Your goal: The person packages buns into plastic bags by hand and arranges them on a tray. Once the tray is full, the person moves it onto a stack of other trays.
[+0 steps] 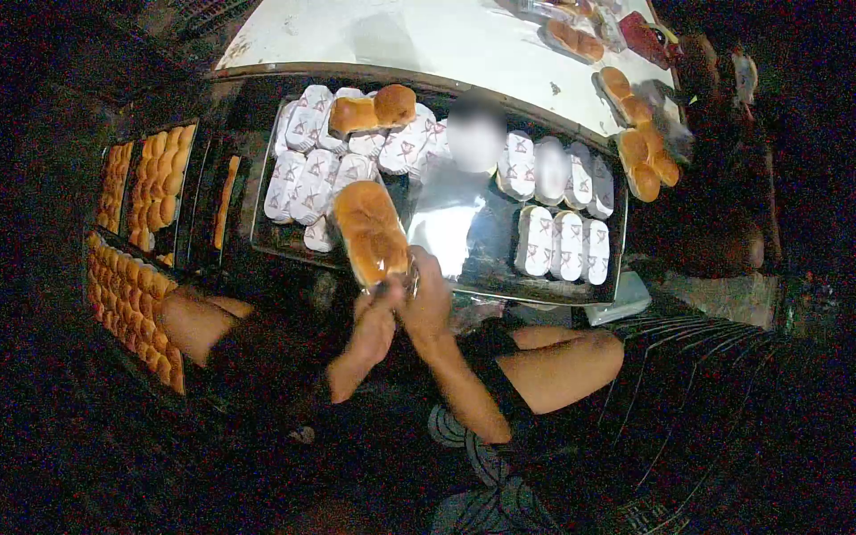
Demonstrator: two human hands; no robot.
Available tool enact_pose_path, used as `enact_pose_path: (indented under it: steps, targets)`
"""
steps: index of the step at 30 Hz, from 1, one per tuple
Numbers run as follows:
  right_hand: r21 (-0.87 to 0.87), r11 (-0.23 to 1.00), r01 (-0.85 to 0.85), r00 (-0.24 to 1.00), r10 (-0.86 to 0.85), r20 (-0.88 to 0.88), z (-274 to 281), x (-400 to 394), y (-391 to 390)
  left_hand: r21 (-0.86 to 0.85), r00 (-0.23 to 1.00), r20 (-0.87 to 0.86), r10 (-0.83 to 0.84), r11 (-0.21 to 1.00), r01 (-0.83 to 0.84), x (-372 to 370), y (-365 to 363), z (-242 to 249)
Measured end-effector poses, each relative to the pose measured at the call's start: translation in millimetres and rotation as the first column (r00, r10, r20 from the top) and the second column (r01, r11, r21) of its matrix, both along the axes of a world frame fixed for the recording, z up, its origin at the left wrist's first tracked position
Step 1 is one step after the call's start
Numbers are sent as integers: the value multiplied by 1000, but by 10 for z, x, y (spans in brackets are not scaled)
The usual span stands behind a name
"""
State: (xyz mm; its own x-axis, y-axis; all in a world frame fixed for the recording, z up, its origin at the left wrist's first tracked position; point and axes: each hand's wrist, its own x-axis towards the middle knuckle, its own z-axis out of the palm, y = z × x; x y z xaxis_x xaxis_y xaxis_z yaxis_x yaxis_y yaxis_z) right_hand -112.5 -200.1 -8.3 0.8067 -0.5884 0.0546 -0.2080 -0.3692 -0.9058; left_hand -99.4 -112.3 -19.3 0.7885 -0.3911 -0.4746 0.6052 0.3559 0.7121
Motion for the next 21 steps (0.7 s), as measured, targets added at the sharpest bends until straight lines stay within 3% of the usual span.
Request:
enact_pose_path:
  steps: [2, 3, 4, 5, 6, 7, 8, 9, 10, 11, 12, 13, 14, 15, 17, 18, 19, 20, 21]
  targets:
    - [-73, 978, -195, 953, 172, -249, -3, 118, -348, 25, 972, -210, -104, 993, 112, 39, 34, 12]
    - [-14, 998, -63, 972, 58, -229, 83, 284, -576, 174, 955, -16, -298, 939, 296, 116, 25, -58]
    - [50, 996, 69, 973, -56, -223, 239, 472, -790, 350, 858, 136, -496, 834, 427, 194, -1, -124]
    - [-4, 993, 114, 990, -114, -86, 458, 646, -940, 750, 552, 446, -704, 631, 198, 222, -76, -81]
    - [-52, 985, 163, 986, -160, 54, 640, 798, -1049, 750, 555, 445, -703, 631, 198, 247, -135, -230]
    - [-236, 958, 162, 966, -106, 236, 713, 964, -1053, 856, 264, 515, -815, 507, -103, 271, -183, -557]
    - [-409, 892, 193, 916, -14, 401, 768, 1073, -1021, 802, -38, 441, -897, 413, -431, 286, -212, -873]
    - [-298, 955, 8, 945, 90, 313, 531, 1090, -1024, 795, -41, 447, -894, 418, -440, 314, -175, -1147]
    - [-210, 976, -58, 985, 89, 144, 514, 916, -864, 957, 128, 262, -956, 240, -165, 385, -104, -1411]
    - [-69, 972, -225, 972, 229, 58, 236, 705, -806, 986, 231, 29, -972, 66, 153, 480, -71, -1564]
    - [157, 943, -294, 915, 325, -238, 193, 452, -673, 986, 234, 37, -971, 74, 147, 570, -53, -1330]
    - [49, 961, -270, 923, 274, -271, -108, 119, -496, 999, 92, 24, -995, 26, 28, 624, -12, -836]
    - [183, 929, -323, 938, 340, -73, -573, -221, -322, 995, -45, -9, -999, -5, -97, 670, 13, -507]
    - [230, 911, -341, 920, 374, -119, -561, -483, -163, 996, -37, -13, -999, -10, -90, 703, 41, -432]
    - [291, 891, -350, 895, 409, -176, -437, -596, 18, 976, 4, 218, -976, 218, 17, 691, 93, -341]
    - [131, 968, -212, 938, 240, -249, -376, -536, 57, 976, 8, 215, -977, 215, 30, 633, 67, -279]
    - [-44, 996, -71, 956, 56, -286, -350, -483, 64, 952, 68, 299, -952, 303, 52, 586, 1, -195]
    - [-44, 997, -71, 957, 55, -286, -355, -447, 36, 919, 126, 380, -916, 390, 61, 574, -53, -90]
    - [20, 997, -71, 957, 73, -280, -359, -423, -4, 902, 219, 353, -910, 393, 180, 582, -71, 42]
